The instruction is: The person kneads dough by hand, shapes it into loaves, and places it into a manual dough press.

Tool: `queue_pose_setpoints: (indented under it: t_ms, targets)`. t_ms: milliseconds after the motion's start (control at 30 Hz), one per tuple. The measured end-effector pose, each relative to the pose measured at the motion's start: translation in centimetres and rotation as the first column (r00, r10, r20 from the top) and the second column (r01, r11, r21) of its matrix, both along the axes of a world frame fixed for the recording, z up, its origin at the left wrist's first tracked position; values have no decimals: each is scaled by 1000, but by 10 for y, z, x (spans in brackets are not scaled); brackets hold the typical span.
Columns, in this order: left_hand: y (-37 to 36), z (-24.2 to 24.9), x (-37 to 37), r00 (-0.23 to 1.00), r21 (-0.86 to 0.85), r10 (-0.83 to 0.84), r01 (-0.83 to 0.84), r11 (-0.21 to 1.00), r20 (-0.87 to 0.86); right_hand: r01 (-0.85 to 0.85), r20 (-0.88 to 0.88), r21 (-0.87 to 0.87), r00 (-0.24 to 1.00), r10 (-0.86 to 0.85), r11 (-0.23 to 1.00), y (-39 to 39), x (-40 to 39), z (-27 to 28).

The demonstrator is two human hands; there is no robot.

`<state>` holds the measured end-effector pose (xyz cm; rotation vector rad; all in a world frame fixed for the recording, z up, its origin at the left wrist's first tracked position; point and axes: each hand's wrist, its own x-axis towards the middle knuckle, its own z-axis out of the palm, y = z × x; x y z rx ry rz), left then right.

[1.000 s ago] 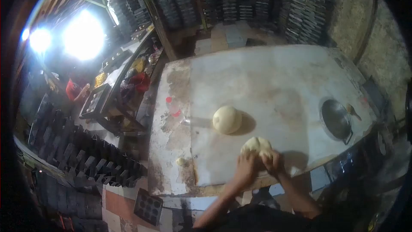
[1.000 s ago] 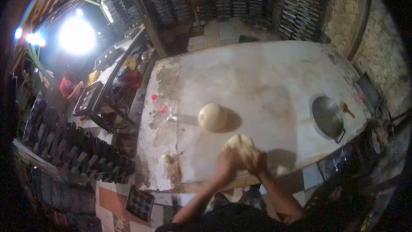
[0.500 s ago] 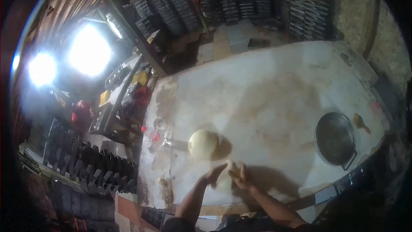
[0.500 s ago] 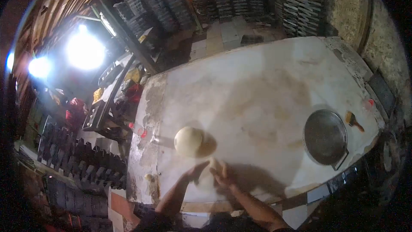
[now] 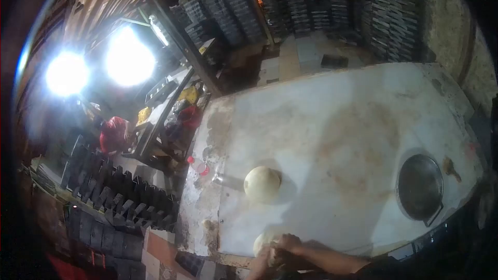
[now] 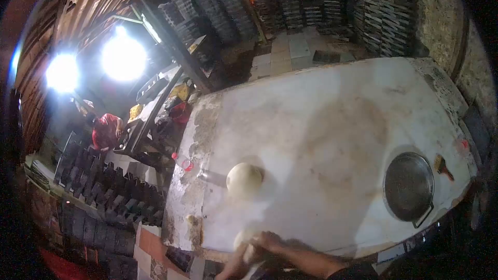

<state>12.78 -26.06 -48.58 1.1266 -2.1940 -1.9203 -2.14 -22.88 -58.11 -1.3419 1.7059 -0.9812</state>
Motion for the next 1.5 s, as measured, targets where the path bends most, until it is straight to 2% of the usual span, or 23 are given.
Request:
queue_pose_setpoints:
  t_ms: [33,67,133,200,233,267,367,433,500,533,600,633,700,767,833,900,967,1133,1200,1233,1300,1367,1500]
  targets:
    - [3,-54,21,856,-570,-236,489,660,460,-23,144,126,990,4,992,-6,2,-21]
    - [10,-35,-1,922,-581,-181,359,730,342,28,112,-155,994,-11,987,-28,18,-122]
    - [-26,-46,-20,910,-804,-225,413,428,348,100,289,324,936,-200,941,-48,-7,-69]
    - [-82,-70,-37,889,-845,-222,453,285,401,524,265,184,788,-555,832,-48,-7,6]
    - [-112,-66,-47,814,-699,-338,579,419,472,674,248,-77,727,-640,735,-47,3,21]
    - [-141,-79,-54,775,-497,-349,614,614,527,614,-106,-433,692,-714,660,-50,10,4]
    - [-207,-74,-43,680,-95,-592,688,720,432,727,-213,-232,611,-763,647,-36,59,40]
    - [-200,-85,-7,839,76,-528,522,849,129,741,201,74,644,-738,667,-38,81,-55]
    - [-186,-116,25,863,105,-454,484,869,-219,735,403,56,603,-689,676,-36,108,8]
    - [-165,-99,25,902,281,-274,373,884,-333,691,496,156,563,-661,706,-37,102,35]
    - [-129,-94,30,886,618,50,281,734,-462,653,193,194,707,-681,733,-38,81,50]
    - [-117,-70,20,951,625,63,148,766,-303,573,131,332,759,-638,749,-34,71,98]
    - [-114,-72,-6,902,452,-9,225,863,-432,634,-15,214,762,-647,743,-28,43,112]
    - [-111,-58,-23,879,88,-170,232,969,-446,683,-76,-225,699,-711,695,-6,48,140]
    - [-86,-41,-11,823,-134,-281,248,960,-494,692,-188,-410,574,-797,595,19,57,97]
    - [-56,-70,11,877,-93,-226,206,974,-424,779,-89,-257,570,-817,572,47,84,64]
    - [-54,-110,35,731,-670,-618,308,676,-288,744,-333,-305,502,-798,595,76,102,-11]
    - [-48,-99,40,889,-399,-316,172,901,-331,663,-478,-313,509,-716,680,108,87,19]
    - [-56,-101,4,898,252,-217,327,911,-382,711,-266,-226,613,-744,666,114,53,10]
    - [-67,-120,-12,850,-92,-383,376,922,-362,703,-35,-166,697,-717,692,109,41,-5]
    - [-79,-128,-42,888,217,-281,374,902,-365,641,414,-76,717,-560,764,84,11,-40]
    - [-74,-103,-57,962,346,-125,206,915,-242,600,559,9,660,-501,800,72,-9,-23]
    - [-26,-87,-28,992,316,123,-122,941,18,495,353,-63,823,-444,867,85,-19,-5]
